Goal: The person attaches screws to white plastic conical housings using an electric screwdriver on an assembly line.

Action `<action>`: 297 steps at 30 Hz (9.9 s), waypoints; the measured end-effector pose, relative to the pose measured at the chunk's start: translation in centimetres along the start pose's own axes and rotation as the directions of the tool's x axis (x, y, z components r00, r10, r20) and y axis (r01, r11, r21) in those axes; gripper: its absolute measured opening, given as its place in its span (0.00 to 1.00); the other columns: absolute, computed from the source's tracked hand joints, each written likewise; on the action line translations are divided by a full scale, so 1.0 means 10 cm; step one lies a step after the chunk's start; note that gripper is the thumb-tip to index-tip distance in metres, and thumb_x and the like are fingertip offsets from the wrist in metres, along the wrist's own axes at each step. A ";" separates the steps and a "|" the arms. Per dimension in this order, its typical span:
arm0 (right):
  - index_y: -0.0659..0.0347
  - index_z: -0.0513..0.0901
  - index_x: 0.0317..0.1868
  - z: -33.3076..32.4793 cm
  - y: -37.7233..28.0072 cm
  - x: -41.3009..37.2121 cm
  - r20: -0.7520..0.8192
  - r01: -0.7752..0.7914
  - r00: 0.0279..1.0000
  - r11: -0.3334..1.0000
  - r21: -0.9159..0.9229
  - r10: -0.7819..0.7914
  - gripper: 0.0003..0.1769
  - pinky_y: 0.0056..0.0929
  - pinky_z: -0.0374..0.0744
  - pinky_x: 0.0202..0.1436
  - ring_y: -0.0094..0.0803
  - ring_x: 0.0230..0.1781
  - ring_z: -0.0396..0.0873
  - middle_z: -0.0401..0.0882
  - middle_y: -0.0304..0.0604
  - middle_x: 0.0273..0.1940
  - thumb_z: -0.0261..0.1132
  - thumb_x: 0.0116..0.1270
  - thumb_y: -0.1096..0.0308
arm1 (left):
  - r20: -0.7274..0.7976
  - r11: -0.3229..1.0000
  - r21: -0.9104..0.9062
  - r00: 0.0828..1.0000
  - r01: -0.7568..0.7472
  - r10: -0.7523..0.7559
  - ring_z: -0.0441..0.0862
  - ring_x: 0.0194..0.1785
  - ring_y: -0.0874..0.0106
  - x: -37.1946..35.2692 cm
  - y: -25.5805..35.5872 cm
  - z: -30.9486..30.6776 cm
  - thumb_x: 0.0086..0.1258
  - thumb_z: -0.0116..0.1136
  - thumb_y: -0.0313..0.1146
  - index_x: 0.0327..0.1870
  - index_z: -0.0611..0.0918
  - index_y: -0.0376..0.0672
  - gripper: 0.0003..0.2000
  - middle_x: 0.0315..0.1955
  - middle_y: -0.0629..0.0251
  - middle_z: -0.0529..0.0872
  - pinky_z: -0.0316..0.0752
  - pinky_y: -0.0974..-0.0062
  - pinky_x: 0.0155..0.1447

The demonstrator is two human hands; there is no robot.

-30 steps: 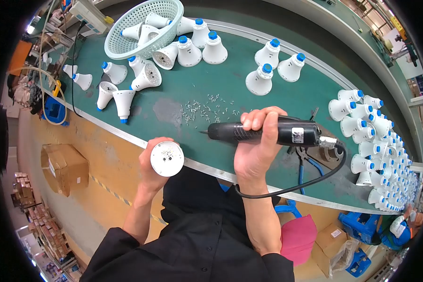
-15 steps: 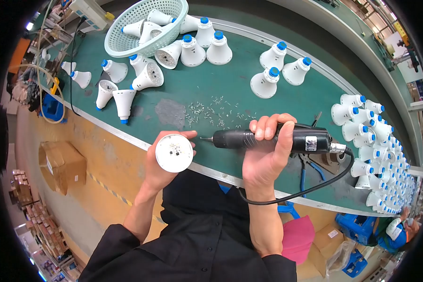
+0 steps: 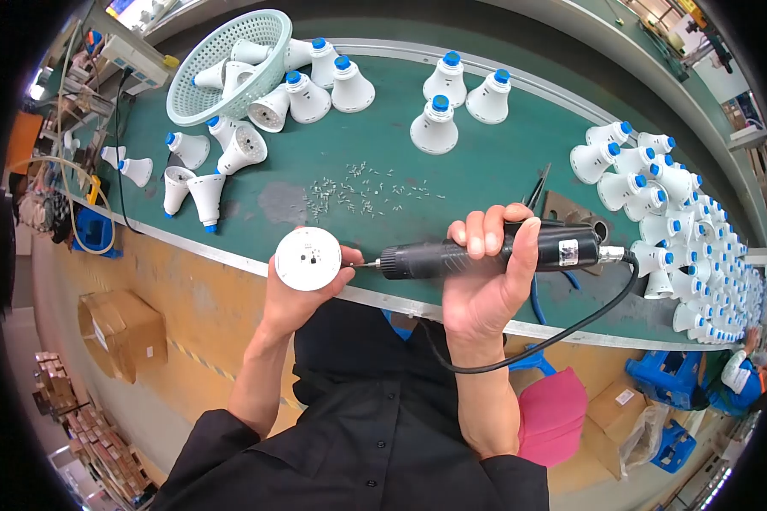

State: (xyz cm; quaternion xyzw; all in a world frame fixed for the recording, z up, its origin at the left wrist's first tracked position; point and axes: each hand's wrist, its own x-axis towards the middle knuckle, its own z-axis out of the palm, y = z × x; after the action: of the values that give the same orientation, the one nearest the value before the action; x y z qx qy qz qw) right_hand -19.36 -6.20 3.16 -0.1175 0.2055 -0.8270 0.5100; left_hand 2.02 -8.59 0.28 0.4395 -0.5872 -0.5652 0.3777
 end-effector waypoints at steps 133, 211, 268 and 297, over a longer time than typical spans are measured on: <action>0.56 0.72 0.46 0.08 -0.73 -0.32 0.209 0.160 0.963 0.986 0.055 -0.168 0.17 0.24 0.68 0.39 0.18 0.25 0.67 0.65 0.29 0.26 0.63 0.75 0.51 | 0.363 0.865 -0.484 0.930 0.132 0.061 0.77 0.54 0.70 -0.81 -0.63 0.13 0.75 0.51 0.25 0.71 0.64 0.35 0.24 0.54 0.59 0.78 0.74 0.67 0.58; 0.55 0.72 0.47 -0.02 -0.33 -0.48 0.270 -0.005 0.959 0.963 -0.269 0.081 0.15 0.25 0.68 0.39 0.20 0.25 0.67 0.67 0.30 0.27 0.65 0.74 0.54 | 0.049 0.958 0.250 0.990 -0.142 0.134 0.89 0.41 0.61 -0.84 -0.42 0.44 0.54 0.73 0.20 0.48 0.82 0.37 0.19 0.38 0.57 0.87 0.81 0.72 0.44; 0.56 0.71 0.42 0.01 -0.34 -0.42 0.365 -0.117 0.903 0.947 -0.298 0.226 0.15 0.26 0.70 0.32 0.24 0.22 0.72 0.70 0.33 0.25 0.71 0.64 0.67 | 0.126 0.970 0.232 0.991 -0.066 0.037 0.88 0.44 0.60 -0.81 -0.34 0.48 0.55 0.72 0.20 0.49 0.83 0.40 0.18 0.39 0.60 0.87 0.82 0.71 0.47; 0.56 0.75 0.47 -1.27 -1.31 -0.26 0.068 0.218 0.968 0.942 0.257 -0.243 0.15 0.25 0.68 0.40 0.20 0.26 0.65 0.63 0.29 0.25 0.66 0.72 0.55 | 0.555 0.743 -0.544 0.831 0.388 -0.028 0.81 0.49 0.66 -0.09 0.17 0.81 0.73 0.54 0.45 0.79 0.52 0.34 0.40 0.55 0.54 0.79 0.77 0.72 0.41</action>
State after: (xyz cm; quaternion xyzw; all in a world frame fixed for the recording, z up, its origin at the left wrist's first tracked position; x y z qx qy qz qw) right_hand -33.77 4.10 -2.09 -0.1170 0.0603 -0.8934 0.4296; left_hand -5.44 -5.09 1.41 0.1834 -0.3834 -0.8655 0.2650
